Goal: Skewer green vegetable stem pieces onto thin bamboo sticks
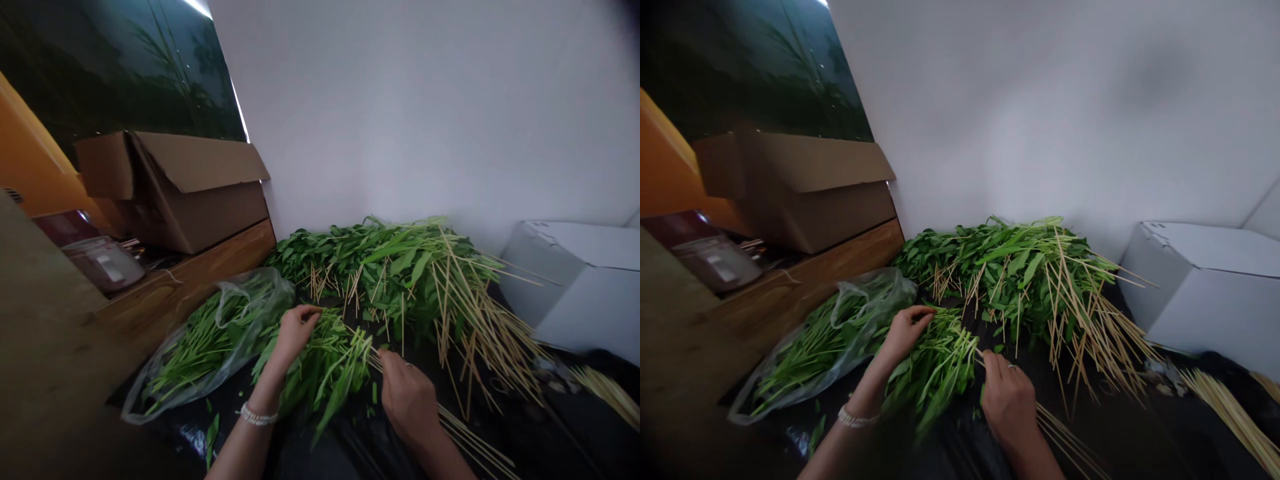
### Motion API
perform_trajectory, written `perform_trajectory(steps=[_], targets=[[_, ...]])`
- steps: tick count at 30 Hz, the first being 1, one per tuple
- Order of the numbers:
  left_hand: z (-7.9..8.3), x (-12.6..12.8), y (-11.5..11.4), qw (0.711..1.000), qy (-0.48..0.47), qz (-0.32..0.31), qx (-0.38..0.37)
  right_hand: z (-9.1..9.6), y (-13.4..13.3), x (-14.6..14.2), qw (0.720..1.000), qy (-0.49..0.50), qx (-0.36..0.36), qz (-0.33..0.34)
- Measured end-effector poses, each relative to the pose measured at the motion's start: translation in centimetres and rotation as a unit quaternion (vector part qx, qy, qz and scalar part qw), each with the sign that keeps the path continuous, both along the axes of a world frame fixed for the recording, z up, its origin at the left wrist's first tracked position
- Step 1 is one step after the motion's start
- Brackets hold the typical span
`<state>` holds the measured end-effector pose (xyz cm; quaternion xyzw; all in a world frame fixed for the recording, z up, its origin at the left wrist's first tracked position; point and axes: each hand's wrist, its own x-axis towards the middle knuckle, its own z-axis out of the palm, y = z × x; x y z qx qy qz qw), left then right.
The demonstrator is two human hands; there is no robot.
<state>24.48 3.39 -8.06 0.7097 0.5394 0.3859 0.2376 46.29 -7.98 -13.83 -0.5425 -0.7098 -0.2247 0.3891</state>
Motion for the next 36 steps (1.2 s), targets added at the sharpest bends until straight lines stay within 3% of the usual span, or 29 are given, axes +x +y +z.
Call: perform_trajectory(steps=[5, 11, 14, 20, 25, 33, 36], targets=[[-1.4, 2.0, 0.3, 0.974, 0.215, 0.069, 0.018, -0.2, -0.1, -0.4, 1.0, -0.005, -0.01, 0.008], [-2.0, 2.2, 0.2, 0.968, 0.241, 0.073, -0.003, -0.1, 0.0, -0.1, 1.0, -0.006, -0.004, 0.004], [-1.6, 1.4, 0.3, 0.979, 0.197, 0.047, 0.002, -0.2, 0.0, -0.2, 1.0, -0.004, -0.012, 0.007], [0.3, 0.4, -0.3, 0.999, -0.002, 0.023, 0.049, -0.5, 0.0, -0.3, 1.0, 0.001, -0.023, 0.011], [0.1, 1.1, -1.5, 0.992, -0.121, -0.032, -0.016, -0.8, 0.0, -0.4, 0.999, -0.001, -0.033, 0.017], [-0.5, 2.6, -2.9, 0.973, -0.212, -0.072, -0.063, -0.8, -0.1, -0.4, 0.999, -0.02, -0.034, 0.004], [-0.4, 2.7, -3.2, 0.978, -0.195, -0.066, -0.036, -0.8, -0.1, -0.5, 0.999, -0.025, -0.035, 0.002]])
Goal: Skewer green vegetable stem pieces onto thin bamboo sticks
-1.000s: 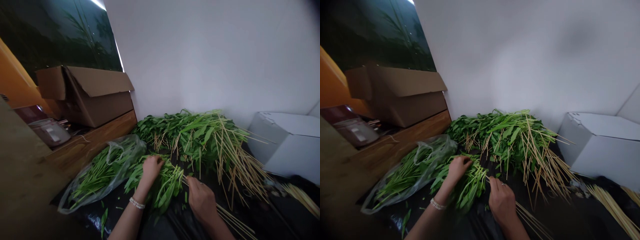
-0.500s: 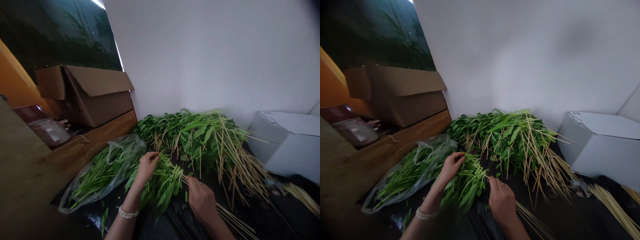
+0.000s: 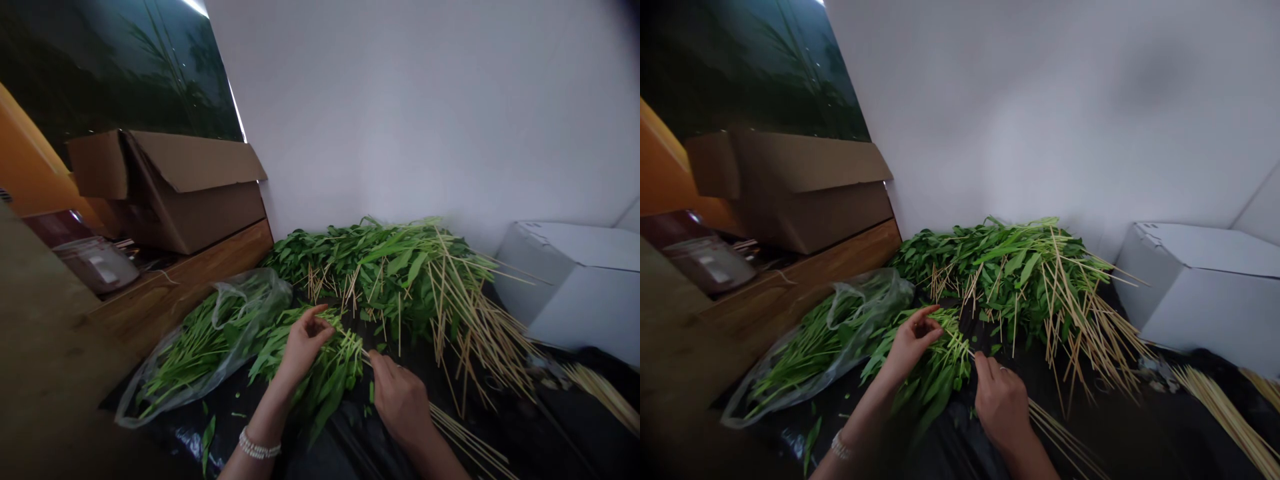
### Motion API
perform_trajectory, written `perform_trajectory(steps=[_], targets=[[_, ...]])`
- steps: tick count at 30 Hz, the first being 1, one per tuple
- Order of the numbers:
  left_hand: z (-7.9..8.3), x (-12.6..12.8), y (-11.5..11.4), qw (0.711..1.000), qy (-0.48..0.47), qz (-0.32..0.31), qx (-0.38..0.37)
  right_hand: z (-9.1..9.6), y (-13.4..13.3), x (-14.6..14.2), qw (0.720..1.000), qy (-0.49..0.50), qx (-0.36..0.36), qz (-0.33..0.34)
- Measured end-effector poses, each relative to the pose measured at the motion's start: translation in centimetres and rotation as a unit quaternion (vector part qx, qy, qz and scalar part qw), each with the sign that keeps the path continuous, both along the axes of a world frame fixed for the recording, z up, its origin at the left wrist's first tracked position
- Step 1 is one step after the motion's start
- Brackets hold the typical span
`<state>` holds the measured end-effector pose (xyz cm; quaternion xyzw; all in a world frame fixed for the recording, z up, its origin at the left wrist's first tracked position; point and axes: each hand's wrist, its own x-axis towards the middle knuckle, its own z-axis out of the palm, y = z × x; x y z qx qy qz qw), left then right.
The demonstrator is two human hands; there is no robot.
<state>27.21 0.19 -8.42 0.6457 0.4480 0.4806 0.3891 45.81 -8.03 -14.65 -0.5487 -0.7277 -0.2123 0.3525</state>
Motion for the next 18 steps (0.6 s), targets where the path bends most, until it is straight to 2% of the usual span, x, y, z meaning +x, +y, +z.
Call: perform_trajectory(steps=[3, 5, 8, 11, 14, 16, 18], targets=[[-0.1, -0.1, -0.2, 0.99, 0.1, 0.069, 0.077, -0.1, 0.0, 0.0, 1.0, -0.003, -0.005, -0.002], [-0.3, -0.1, -0.2, 0.985, 0.116, 0.09, 0.093, -0.1, 0.0, 0.0, 1.0, -0.002, -0.006, -0.003], [-0.4, -0.2, -0.1, 0.994, 0.062, 0.072, 0.049, 0.0, -0.1, 0.0, 1.0, 0.0, -0.005, 0.002], [-0.5, -0.4, 0.0, 0.999, -0.01, 0.018, -0.026, 0.1, -0.1, -0.1, 1.0, -0.001, 0.0, 0.006], [-0.5, -1.0, 0.3, 0.997, -0.02, -0.019, -0.076, 0.0, 0.0, -0.1, 1.0, -0.001, -0.001, 0.005], [-0.6, -1.4, 0.4, 0.999, 0.012, 0.003, -0.053, -0.1, 0.0, -0.1, 1.0, -0.002, -0.003, 0.002], [-0.7, -1.6, 0.5, 0.997, 0.057, 0.049, 0.003, 0.0, 0.0, 0.1, 1.0, 0.001, -0.003, -0.003]])
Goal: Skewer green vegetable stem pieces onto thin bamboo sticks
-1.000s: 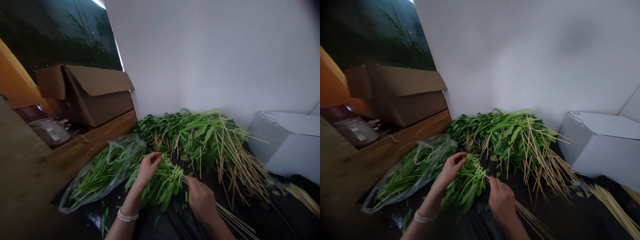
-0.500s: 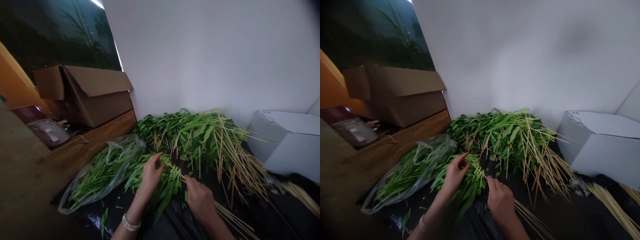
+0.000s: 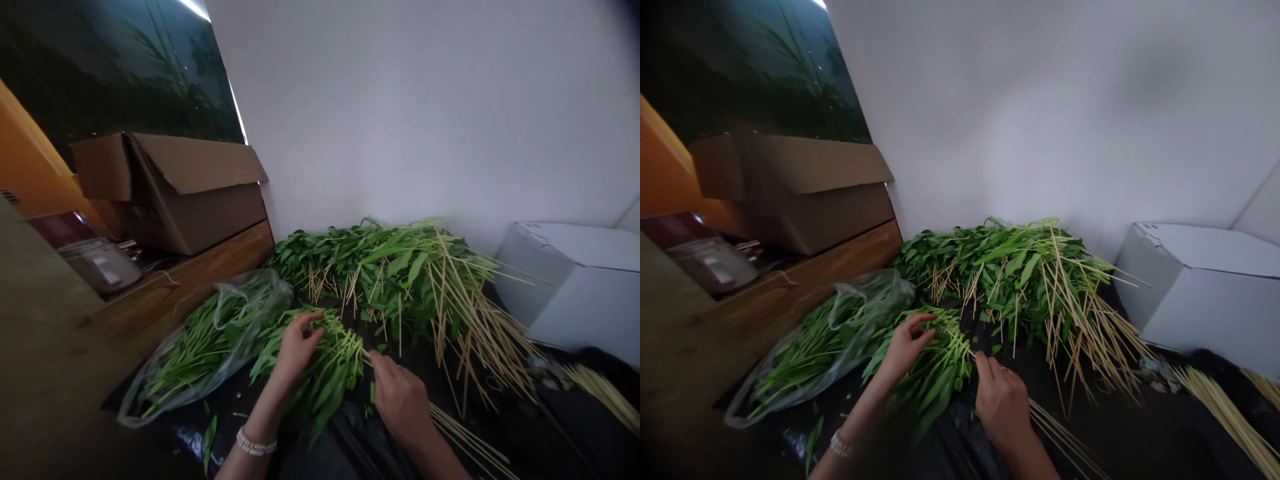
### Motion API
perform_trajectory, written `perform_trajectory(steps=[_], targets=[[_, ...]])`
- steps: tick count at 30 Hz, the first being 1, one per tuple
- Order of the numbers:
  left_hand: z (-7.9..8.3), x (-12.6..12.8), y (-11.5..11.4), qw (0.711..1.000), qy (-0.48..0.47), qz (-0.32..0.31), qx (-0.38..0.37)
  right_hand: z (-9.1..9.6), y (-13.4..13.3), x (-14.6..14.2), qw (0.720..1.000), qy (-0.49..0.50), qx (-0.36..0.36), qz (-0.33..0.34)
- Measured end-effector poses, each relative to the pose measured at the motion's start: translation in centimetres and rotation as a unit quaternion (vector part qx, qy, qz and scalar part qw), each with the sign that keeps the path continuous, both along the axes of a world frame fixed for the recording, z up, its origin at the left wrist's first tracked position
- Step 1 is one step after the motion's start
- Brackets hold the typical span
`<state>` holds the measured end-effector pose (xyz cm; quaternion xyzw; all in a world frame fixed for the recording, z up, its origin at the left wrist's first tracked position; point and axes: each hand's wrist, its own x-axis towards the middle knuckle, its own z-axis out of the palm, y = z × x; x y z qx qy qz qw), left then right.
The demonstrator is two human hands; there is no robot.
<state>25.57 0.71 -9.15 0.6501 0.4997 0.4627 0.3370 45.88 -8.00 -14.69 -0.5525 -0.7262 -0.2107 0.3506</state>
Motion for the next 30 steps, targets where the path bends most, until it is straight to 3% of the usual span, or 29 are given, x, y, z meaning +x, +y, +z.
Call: perform_trajectory(steps=[4, 8, 14, 17, 23, 27, 30], targets=[[-0.3, 0.2, -0.1, 0.993, 0.102, 0.028, 0.058, 0.4, 0.1, 0.5, 1.0, 0.014, 0.022, -0.009], [-0.9, 1.5, -0.5, 0.982, 0.179, -0.02, 0.049, 0.7, 0.2, 0.6, 0.999, 0.015, 0.036, -0.016], [-1.5, 3.1, -1.0, 0.943, 0.332, 0.004, 0.028, 0.6, 0.1, 0.3, 1.0, 0.012, 0.025, -0.01], [-1.0, 2.7, -0.8, 0.96, 0.277, -0.021, 0.032, 0.6, 0.1, 0.3, 1.0, 0.013, 0.027, -0.005], [0.5, 1.2, 0.3, 0.998, 0.027, -0.049, -0.004, 0.4, 0.1, 0.3, 1.0, 0.01, 0.026, -0.003], [0.6, 1.0, 0.1, 0.983, -0.141, -0.075, -0.092, 0.1, 0.1, 0.2, 1.0, 0.019, 0.017, 0.002], [0.3, 1.0, -0.3, 0.974, -0.176, -0.076, -0.118, -0.1, 0.1, 0.1, 1.0, 0.023, 0.005, 0.009]])
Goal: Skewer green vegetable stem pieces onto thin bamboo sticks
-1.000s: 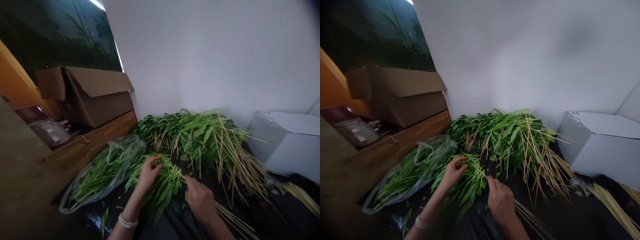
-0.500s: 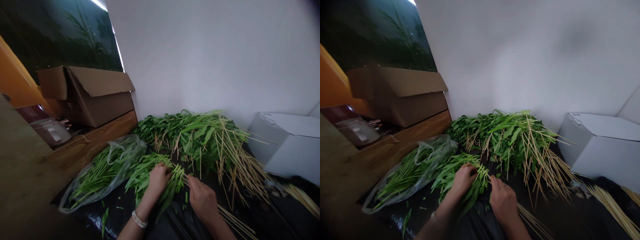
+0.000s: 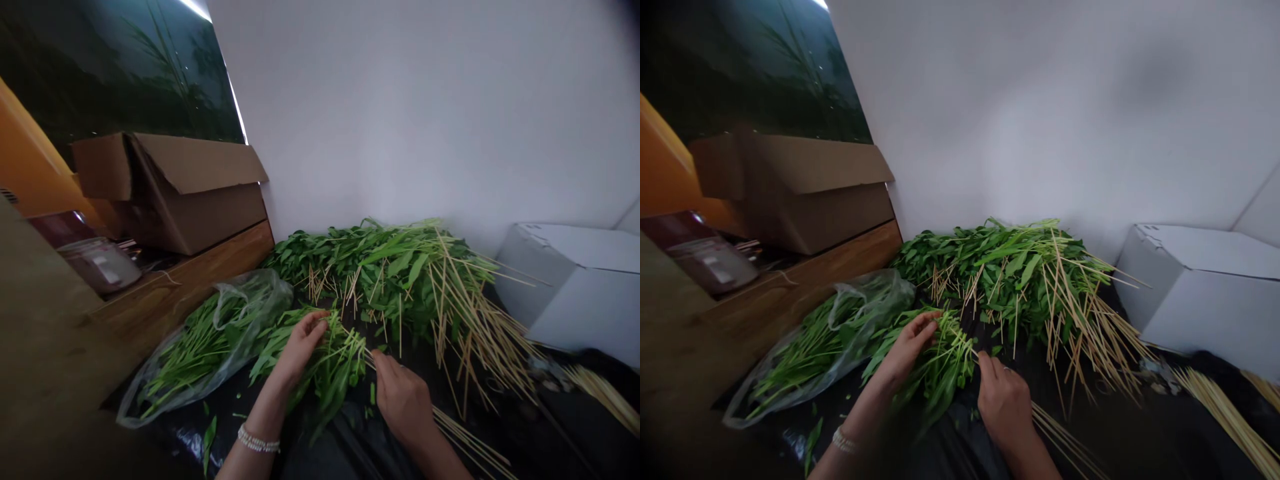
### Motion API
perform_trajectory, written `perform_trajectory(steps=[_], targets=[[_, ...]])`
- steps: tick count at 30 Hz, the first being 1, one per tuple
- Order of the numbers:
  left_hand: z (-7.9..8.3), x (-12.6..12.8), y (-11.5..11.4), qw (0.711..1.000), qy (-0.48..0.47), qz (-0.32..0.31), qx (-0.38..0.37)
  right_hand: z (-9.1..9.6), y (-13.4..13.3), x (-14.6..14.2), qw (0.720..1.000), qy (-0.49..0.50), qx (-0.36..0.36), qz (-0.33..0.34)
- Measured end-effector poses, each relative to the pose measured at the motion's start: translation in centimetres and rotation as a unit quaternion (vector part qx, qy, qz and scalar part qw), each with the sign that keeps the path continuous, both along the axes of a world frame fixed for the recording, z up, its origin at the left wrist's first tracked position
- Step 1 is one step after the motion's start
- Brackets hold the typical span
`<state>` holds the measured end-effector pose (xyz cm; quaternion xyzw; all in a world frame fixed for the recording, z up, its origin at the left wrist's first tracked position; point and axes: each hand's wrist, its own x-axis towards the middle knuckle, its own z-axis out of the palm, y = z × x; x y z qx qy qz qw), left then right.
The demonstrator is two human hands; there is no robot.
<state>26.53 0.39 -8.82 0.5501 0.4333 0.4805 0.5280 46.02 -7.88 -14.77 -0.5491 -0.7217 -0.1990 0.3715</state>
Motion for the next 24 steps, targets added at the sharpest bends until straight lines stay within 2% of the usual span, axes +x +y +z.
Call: perform_trajectory(steps=[8, 12, 24], targets=[[0.15, 0.36, -0.37, 1.0, 0.009, 0.027, 0.0, -0.04, -0.08, -0.14, 1.0, -0.014, -0.006, 0.011], [0.49, 0.68, -0.78, 1.0, 0.007, 0.01, -0.016, -0.13, -0.07, -0.14, 1.0, -0.025, -0.005, 0.006], [-0.03, 0.61, -0.88, 1.0, 0.019, -0.003, -0.024, -0.08, -0.12, -0.13, 0.999, -0.029, -0.013, 0.008]])
